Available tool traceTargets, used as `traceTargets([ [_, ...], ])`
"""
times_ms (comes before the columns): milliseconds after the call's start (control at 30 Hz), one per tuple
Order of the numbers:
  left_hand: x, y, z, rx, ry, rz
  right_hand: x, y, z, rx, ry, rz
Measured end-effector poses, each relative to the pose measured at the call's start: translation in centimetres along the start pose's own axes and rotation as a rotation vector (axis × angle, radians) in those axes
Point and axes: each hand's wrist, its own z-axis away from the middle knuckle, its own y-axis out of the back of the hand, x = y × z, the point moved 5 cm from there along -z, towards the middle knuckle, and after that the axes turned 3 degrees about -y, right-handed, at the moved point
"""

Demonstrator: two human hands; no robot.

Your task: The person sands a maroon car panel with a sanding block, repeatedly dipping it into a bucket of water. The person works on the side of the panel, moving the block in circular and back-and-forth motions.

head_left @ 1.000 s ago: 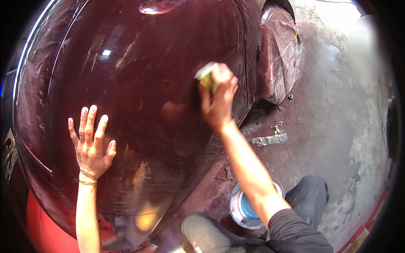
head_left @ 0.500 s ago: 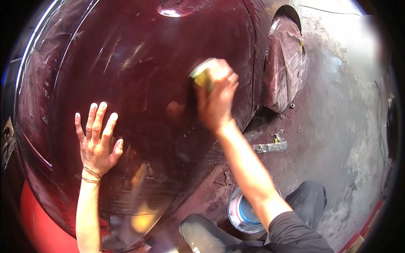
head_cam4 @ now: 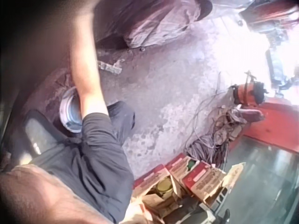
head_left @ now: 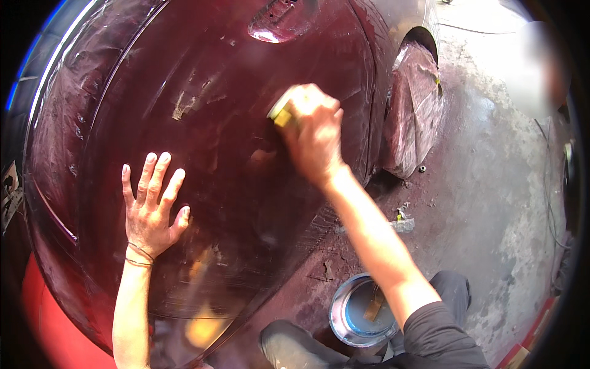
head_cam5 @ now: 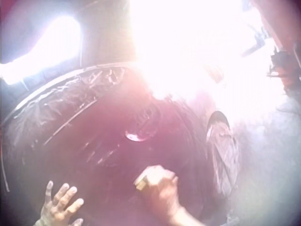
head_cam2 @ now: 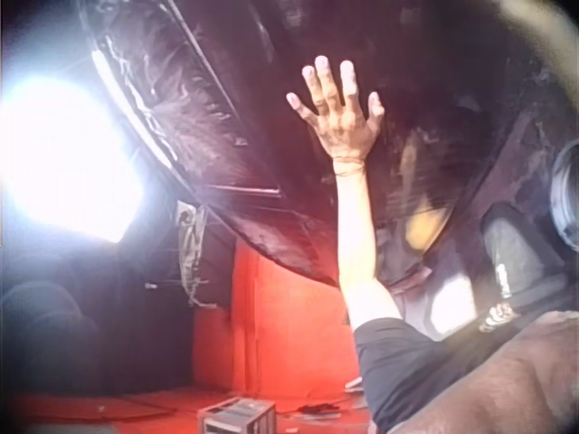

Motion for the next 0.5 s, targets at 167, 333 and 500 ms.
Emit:
traceTargets([
  [167,0.7,-0.5,-0.8,0.031,0.011,0.045,12.4,1.2,-8.8,0.247,-0.391,0.202],
  [333,0.6,-0.7,-0.2,0.021,0.024,0.05,-5.6,-1.4,-1.5,0.143,-0.153,0.048],
  [500,0.4,0.0,-0.2,0.011,0.027,0.034,-0.3,0.0,-6.6,-0.052,-0.149,0.168],
])
